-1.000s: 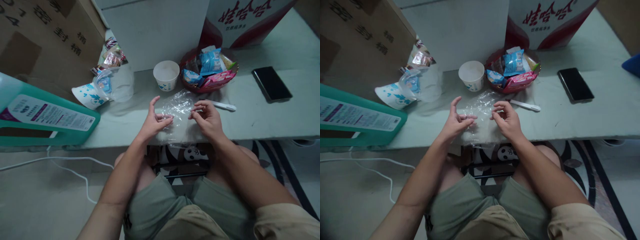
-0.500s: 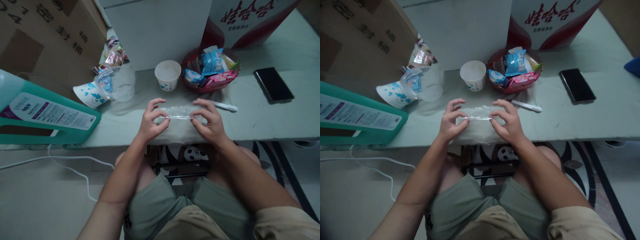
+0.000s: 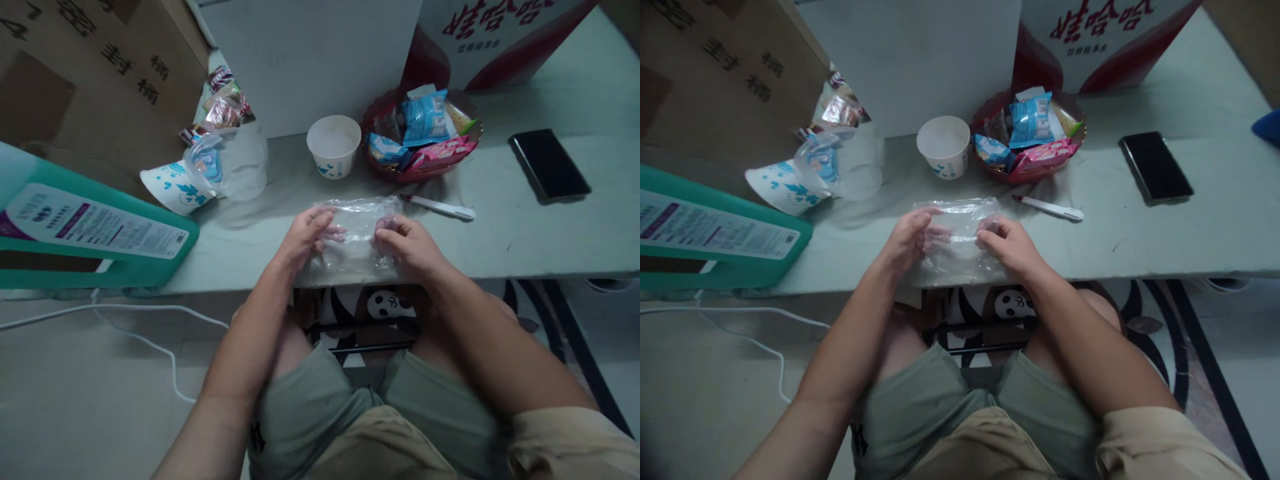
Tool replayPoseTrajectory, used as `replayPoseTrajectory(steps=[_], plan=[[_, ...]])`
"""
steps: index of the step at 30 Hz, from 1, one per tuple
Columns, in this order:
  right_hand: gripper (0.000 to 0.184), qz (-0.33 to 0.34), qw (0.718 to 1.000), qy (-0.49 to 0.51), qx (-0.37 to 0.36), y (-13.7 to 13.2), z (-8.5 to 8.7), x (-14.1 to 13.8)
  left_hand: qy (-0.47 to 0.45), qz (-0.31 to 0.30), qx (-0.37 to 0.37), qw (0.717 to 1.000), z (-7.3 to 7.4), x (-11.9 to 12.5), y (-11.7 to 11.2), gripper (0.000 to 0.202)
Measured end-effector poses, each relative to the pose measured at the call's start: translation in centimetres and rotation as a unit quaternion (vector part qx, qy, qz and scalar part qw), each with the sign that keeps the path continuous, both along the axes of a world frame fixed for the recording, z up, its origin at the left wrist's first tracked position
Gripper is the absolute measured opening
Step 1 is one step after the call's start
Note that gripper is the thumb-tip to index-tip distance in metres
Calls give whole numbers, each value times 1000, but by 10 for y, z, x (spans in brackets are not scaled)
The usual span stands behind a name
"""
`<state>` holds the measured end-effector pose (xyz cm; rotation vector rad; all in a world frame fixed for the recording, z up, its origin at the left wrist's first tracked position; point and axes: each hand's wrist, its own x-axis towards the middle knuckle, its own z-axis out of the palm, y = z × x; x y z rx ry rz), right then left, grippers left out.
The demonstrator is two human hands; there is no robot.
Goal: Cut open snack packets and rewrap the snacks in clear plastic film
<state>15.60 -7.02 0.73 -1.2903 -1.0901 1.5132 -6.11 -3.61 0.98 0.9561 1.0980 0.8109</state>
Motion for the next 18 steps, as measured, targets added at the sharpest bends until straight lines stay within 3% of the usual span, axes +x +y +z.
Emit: replayPoseTrajectory(steps=[3, 6, 8, 11, 13, 16, 18], plan=[[30, -34, 999, 37, -14, 2, 0, 0, 24, -115, 27, 993, -1, -4, 1, 46], [31, -11, 1000, -26, -2, 3, 1, 4, 43, -91, 87, 991, -3, -3, 0, 29], [34, 7, 998, -55, 17, 2, 1, 7, 37, -66, 75, 994, -3, -1, 0, 26], [44, 6, 998, -19, 51, 0, 2, 9, 5, -56, 31, 998, -3, 2, -2, 38], [38, -7, 997, 29, 71, 0, 1, 10, -25, -45, 18, 999, -2, 1, -1, 46], [21, 5, 993, 70, 92, 2, -1, 15, -79, -32, 14, 996, 3, -2, 2, 31], [30, 22, 992, 43, 115, 3, -3, 18, -96, -60, 16, 993, 5, -5, 4, 35]])
